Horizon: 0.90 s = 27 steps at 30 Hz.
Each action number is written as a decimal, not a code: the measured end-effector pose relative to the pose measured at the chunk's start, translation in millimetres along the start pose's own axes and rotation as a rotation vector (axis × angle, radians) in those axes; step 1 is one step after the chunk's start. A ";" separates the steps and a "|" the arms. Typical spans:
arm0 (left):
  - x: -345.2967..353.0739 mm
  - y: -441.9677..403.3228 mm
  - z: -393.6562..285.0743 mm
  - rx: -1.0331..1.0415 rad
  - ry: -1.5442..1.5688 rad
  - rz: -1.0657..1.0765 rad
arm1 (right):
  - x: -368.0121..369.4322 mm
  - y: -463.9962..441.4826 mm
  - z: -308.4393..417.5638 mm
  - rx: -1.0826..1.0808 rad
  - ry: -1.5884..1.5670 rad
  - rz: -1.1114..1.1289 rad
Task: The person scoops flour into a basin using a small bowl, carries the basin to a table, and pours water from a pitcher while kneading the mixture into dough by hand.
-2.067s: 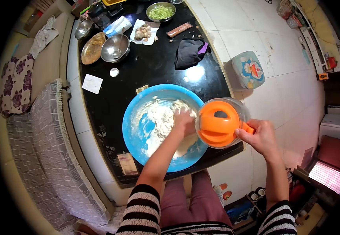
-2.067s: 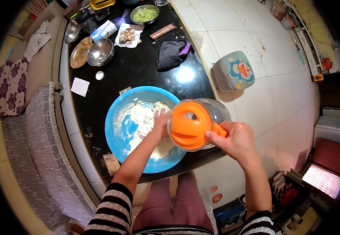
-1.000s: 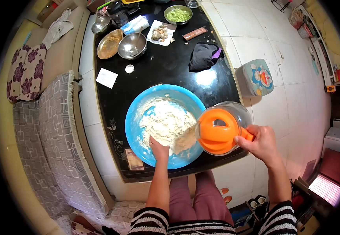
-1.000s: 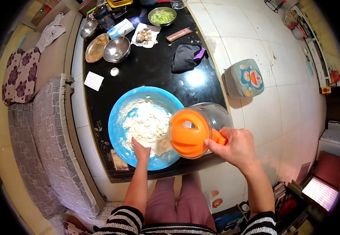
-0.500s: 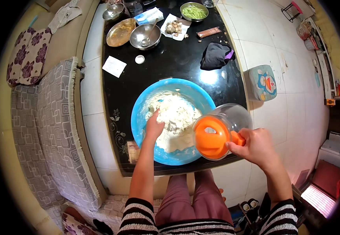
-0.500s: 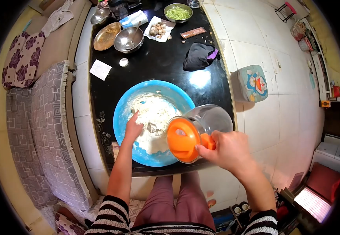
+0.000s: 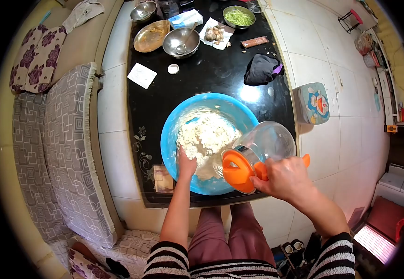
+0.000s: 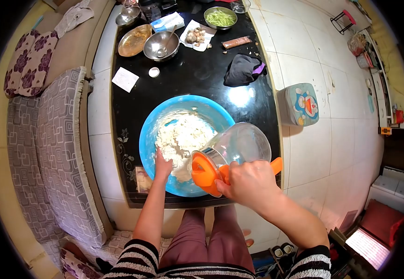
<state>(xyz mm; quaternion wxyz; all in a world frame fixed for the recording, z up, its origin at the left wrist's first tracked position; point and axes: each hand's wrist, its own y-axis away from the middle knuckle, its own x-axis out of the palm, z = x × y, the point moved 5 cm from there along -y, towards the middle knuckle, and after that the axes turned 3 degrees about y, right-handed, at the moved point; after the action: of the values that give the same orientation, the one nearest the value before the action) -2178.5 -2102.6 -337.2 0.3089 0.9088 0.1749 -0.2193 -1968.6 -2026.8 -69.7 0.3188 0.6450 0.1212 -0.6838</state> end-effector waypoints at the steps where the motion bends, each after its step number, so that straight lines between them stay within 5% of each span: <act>1: 3.4 -3.1 7.9 -0.018 0.030 0.002 | 0.9 -0.2 0.9 0.002 0.012 0.016; 9: 24.5 -14.9 37.2 -0.076 0.081 -0.026 | 0.4 2.7 -4.7 0.022 -0.019 -0.008; 14: 96.6 14.1 64.4 -0.129 -0.051 0.181 | 2.4 7.4 -20.2 0.118 -0.076 0.021; 16: 116.4 35.5 34.8 0.352 -0.501 0.476 | 3.0 9.9 -25.7 0.145 -0.095 -0.013; 19: 113.6 33.8 -12.8 0.609 -0.198 0.485 | 2.0 13.9 -34.9 0.184 -0.126 -0.052; 23: 101.6 5.0 -55.9 0.588 -0.455 0.474 | 2.8 20.6 -46.6 0.267 -0.197 -0.063; 25: 78.6 5.5 -79.8 0.983 -0.916 0.347 | 4.2 24.5 -54.1 0.315 -0.225 -0.064; 27: 56.4 -3.9 -80.9 0.744 -0.949 0.275 | 7.4 29.8 -61.5 0.360 -0.259 -0.060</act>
<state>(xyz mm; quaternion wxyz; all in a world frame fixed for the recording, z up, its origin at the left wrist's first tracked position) -2109.3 -2037.8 -310.0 0.0410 0.7732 -0.1886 -0.6041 -1901.2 -2016.2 -77.9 0.1907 0.5943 -0.0256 -0.7809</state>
